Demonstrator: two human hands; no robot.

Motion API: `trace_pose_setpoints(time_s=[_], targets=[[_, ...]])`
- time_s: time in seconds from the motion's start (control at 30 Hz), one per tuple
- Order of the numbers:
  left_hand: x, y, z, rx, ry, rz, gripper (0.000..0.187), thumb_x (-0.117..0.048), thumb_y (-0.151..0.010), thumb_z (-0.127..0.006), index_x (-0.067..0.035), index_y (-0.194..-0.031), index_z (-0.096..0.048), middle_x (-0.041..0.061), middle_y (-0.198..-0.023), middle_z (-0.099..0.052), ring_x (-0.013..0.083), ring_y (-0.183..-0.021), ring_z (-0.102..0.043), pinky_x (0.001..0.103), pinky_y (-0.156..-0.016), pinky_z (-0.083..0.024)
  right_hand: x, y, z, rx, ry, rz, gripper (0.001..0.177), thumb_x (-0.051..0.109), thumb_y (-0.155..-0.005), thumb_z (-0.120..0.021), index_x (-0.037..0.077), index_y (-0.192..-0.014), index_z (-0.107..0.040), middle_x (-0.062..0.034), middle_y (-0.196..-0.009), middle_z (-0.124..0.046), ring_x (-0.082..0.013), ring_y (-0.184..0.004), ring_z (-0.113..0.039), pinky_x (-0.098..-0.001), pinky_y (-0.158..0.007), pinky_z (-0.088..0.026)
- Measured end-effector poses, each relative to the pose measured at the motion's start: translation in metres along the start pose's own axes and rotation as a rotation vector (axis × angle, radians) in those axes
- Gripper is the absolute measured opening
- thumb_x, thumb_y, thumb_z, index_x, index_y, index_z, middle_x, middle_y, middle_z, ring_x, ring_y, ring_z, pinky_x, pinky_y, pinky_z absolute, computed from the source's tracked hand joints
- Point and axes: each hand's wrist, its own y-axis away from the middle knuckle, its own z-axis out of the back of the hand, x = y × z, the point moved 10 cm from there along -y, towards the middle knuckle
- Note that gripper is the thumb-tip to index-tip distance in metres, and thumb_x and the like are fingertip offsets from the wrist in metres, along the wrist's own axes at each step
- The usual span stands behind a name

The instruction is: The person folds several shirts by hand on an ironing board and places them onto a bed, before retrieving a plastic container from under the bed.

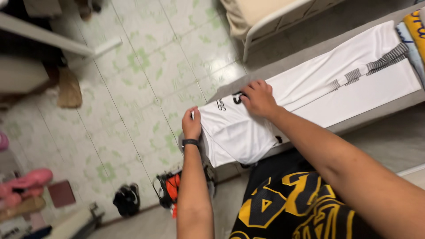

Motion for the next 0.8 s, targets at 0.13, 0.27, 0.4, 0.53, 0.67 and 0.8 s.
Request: trace_pose_setpoints(time_s=[0.13,0.27,0.4,0.53,0.67,0.8], targets=[[0.005,0.001,0.005,0.043,0.083,0.053,0.030,-0.025,-0.098,-0.065,-0.006,-0.120,-0.071,0.010,-0.113,-0.075,0.0188,-0.102,-0.068,0.032,-0.091,-0.051,0.015,-0.017,-0.008,0.097,0.043,-0.018,0.027,0.029,-0.092,-0.068,0.015,-0.115,-0.071,-0.0112,-0.121,-0.059,-0.0360,-0.122,-0.045,-0.0530,-0.104,-0.030],[0.012,0.002,0.004,0.012,-0.005,0.060,0.028,-0.021,-0.096,-0.069,-0.004,-0.117,-0.074,0.009,-0.097,-0.070,0.0175,-0.085,-0.059,0.032,-0.080,-0.050,0.008,-0.022,-0.009,0.061,0.015,-0.013,0.020,0.028,-0.099,-0.067,0.013,-0.109,-0.072,-0.0090,-0.116,-0.062,-0.0344,-0.117,-0.047,-0.0524,-0.103,-0.030],[0.026,-0.003,0.003,-0.078,0.001,0.093,0.024,-0.023,-0.096,-0.069,-0.002,-0.108,-0.074,0.006,-0.080,-0.064,0.0153,-0.071,-0.053,0.032,-0.067,-0.048,-0.007,-0.028,-0.018,0.086,-0.034,-0.084,0.015,0.023,-0.101,-0.065,0.012,-0.108,-0.072,-0.0088,-0.115,-0.063,-0.0341,-0.116,-0.048,-0.0519,-0.102,-0.030],[0.029,-0.007,0.002,-0.168,-0.063,0.106,0.027,-0.027,-0.099,-0.067,0.000,-0.096,-0.070,0.006,-0.080,-0.069,0.0162,-0.071,-0.060,0.031,-0.071,-0.052,-0.004,-0.031,-0.019,0.065,-0.024,-0.051,0.016,0.023,-0.100,-0.067,0.010,-0.109,-0.071,-0.0091,-0.116,-0.062,-0.0343,-0.115,-0.045,-0.0520,-0.101,-0.030],[0.032,-0.008,-0.003,-0.116,-0.104,0.183,0.029,-0.031,-0.101,-0.064,-0.003,-0.102,-0.069,0.006,-0.085,-0.072,0.0176,-0.077,-0.065,0.031,-0.075,-0.053,0.008,-0.017,-0.004,-0.047,-0.080,0.068,0.024,0.017,-0.099,-0.069,0.007,-0.120,-0.065,-0.0156,-0.125,-0.056,-0.0350,-0.122,-0.042,-0.0508,-0.105,-0.030],[-0.002,0.009,0.008,-0.218,0.018,0.087,0.029,-0.028,-0.102,-0.061,-0.004,-0.117,-0.064,0.009,-0.103,-0.074,0.0212,-0.096,-0.069,0.033,-0.089,-0.054,0.041,0.032,0.011,-0.071,-0.054,0.443,0.034,0.013,-0.093,-0.071,0.003,-0.123,-0.061,-0.0188,-0.126,-0.054,-0.0358,-0.123,-0.048,-0.0516,-0.106,-0.037]])
